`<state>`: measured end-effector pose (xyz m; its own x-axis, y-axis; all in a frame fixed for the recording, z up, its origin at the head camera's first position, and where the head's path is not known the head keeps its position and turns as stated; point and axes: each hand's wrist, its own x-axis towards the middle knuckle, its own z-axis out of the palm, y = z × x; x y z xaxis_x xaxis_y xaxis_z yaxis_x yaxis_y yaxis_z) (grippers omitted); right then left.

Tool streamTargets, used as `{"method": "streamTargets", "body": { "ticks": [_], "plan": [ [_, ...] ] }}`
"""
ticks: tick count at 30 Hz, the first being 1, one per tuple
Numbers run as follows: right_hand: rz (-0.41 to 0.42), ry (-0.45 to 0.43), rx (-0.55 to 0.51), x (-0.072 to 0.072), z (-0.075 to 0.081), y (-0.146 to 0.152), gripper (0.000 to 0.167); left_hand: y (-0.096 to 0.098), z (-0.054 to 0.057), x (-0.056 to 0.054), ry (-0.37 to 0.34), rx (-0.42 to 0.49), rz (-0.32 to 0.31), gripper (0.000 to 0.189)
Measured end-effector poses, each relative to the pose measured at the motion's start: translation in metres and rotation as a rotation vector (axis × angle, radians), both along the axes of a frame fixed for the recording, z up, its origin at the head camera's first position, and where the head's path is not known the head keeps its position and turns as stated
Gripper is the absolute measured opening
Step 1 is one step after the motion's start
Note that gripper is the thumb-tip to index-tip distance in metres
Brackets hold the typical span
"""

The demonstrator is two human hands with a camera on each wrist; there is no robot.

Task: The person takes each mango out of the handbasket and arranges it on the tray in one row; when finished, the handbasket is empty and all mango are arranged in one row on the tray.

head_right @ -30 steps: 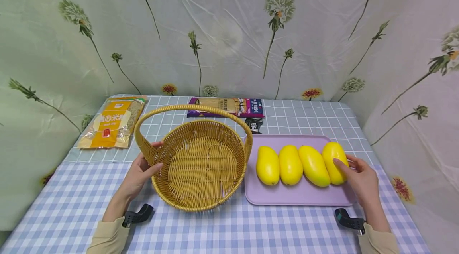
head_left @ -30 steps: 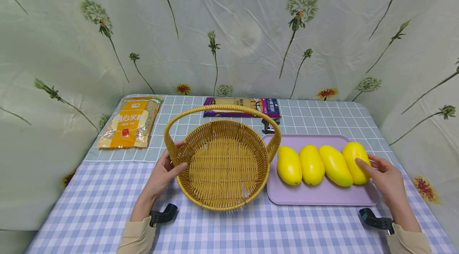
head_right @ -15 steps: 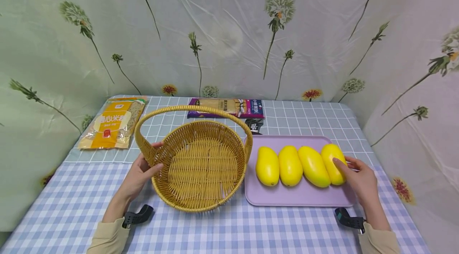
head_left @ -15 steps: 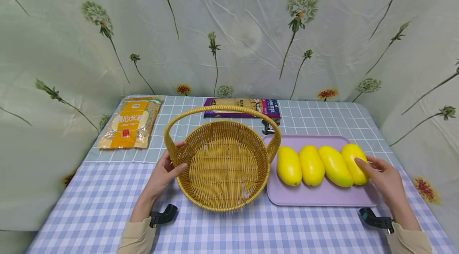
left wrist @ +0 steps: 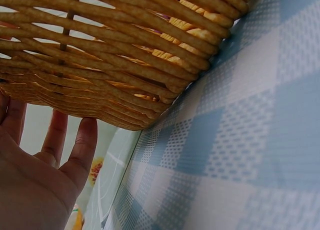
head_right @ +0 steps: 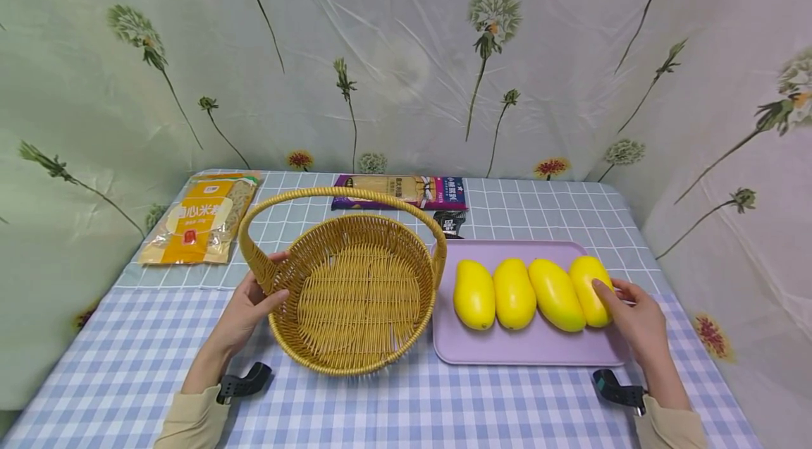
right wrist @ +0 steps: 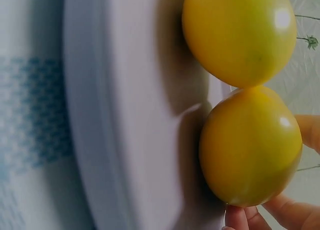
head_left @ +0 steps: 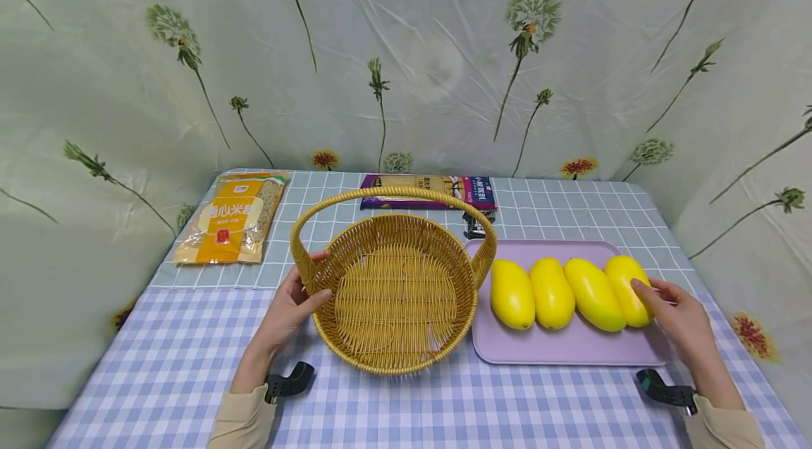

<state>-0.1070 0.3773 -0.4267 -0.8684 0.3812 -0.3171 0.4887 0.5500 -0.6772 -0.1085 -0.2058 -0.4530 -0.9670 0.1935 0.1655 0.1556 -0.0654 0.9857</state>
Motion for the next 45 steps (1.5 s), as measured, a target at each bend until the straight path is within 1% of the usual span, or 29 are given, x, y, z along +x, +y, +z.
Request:
{"method": "streamTargets", "body": {
  "ticks": [5,10,13,19,21,22,26,28,29,33,36,38,40,43,45],
  "plan": [
    [0.016,0.021,0.008,0.003,-0.001,0.001,0.088,-0.001,-0.001,-0.001,0.001,-0.001,0.002,0.06],
    [0.033,0.08,0.047,0.008,-0.001,0.002,0.082,-0.001,-0.001,-0.001,-0.006,-0.001,0.003,0.06],
    [0.012,0.134,0.073,0.01,0.0,0.001,0.077,-0.002,-0.002,-0.001,-0.009,-0.002,0.005,0.06],
    [-0.035,0.269,0.165,0.014,-0.001,-0.005,0.062,-0.002,-0.001,-0.001,-0.011,-0.009,0.01,0.06],
    [-0.042,0.322,0.2,0.014,-0.005,-0.004,0.059,-0.001,0.0,-0.001,-0.012,-0.012,0.012,0.06],
    [-0.041,0.347,0.21,0.014,-0.005,-0.006,0.057,-0.001,0.0,0.0,-0.013,-0.014,0.013,0.06],
    [-0.06,0.467,0.253,0.003,-0.035,0.013,0.052,-0.001,0.001,-0.001,-0.012,-0.018,0.018,0.061],
    [-0.055,0.511,0.264,-0.002,-0.048,0.018,0.049,-0.001,0.002,-0.001,-0.011,-0.018,0.018,0.06],
    [-0.05,0.528,0.272,-0.004,-0.057,0.022,0.048,-0.001,0.002,-0.002,-0.01,-0.017,0.017,0.06],
    [0.005,0.604,0.267,-0.005,-0.062,0.009,0.043,-0.001,0.001,-0.002,-0.012,-0.017,0.016,0.06],
    [0.063,0.664,0.249,-0.004,-0.057,-0.008,0.038,-0.002,0.001,-0.002,-0.01,-0.021,0.017,0.06],
    [0.112,0.682,0.207,0.001,-0.041,-0.026,0.036,-0.002,0.001,-0.003,-0.007,-0.022,0.018,0.059],
    [0.16,0.721,0.159,0.006,-0.025,-0.047,0.032,-0.002,0.001,-0.004,-0.006,-0.023,0.018,0.059],
    [0.246,0.761,0.089,0.015,0.006,-0.08,0.028,-0.003,0.001,-0.005,-0.009,-0.024,0.017,0.059],
    [0.307,0.797,0.09,0.019,0.017,-0.095,0.026,-0.003,0.002,-0.006,-0.012,-0.03,0.016,0.059]
  ]
}}
